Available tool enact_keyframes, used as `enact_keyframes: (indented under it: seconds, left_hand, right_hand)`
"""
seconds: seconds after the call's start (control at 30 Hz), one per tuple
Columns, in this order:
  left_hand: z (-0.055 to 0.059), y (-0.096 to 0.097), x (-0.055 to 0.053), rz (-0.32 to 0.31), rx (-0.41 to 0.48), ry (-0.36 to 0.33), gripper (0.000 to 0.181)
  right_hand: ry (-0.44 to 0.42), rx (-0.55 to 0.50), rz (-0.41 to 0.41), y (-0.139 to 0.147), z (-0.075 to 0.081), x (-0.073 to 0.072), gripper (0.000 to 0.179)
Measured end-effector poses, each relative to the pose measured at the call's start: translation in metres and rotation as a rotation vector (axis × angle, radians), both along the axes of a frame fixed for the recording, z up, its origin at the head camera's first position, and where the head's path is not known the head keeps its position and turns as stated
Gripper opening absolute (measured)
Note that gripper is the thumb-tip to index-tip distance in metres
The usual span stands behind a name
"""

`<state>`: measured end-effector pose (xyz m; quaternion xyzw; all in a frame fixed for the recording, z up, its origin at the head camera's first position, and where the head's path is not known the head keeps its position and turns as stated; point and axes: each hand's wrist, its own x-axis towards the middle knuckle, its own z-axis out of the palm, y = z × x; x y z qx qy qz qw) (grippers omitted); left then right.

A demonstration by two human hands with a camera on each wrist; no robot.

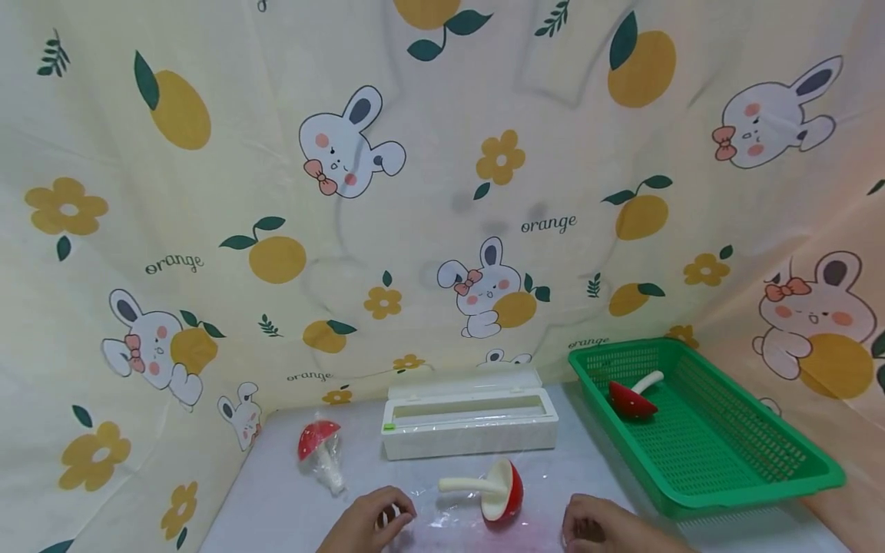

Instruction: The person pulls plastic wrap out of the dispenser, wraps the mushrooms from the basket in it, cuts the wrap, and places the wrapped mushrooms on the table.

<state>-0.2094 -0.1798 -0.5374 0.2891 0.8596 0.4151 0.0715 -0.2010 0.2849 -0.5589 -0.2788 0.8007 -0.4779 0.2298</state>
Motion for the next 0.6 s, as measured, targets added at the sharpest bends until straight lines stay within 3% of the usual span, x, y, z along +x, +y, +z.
enact_keyframes:
  seconds: [0.07, 0.27, 0.43, 0.6]
  left_hand:
    - [-0.001, -0.001, -0.001, 0.005, 0.006, 0.029, 0.002]
    - [-0.001, 0.000, -0.005, 0.059, 0.064, 0.116, 0.009]
    - [0.003, 0.004, -0.008, 0.142, 0.118, 0.091, 0.007]
    - [0.004, 0.007, -0.014, 0.228, 0.123, 0.139, 0.005]
  right_hand:
    - [0.040, 0.012, -0.035, 0.000, 0.005, -0.001, 0.006]
    - [0.393, -0.015, -0.063, -0.003, 0.021, -0.016, 0.005]
    - [0.473, 0.007, -0.164, -0.007, 0.029, -0.028, 0.007]
    - [0.484, 0.079, -0.302, -0.017, 0.034, -0.037, 0.009]
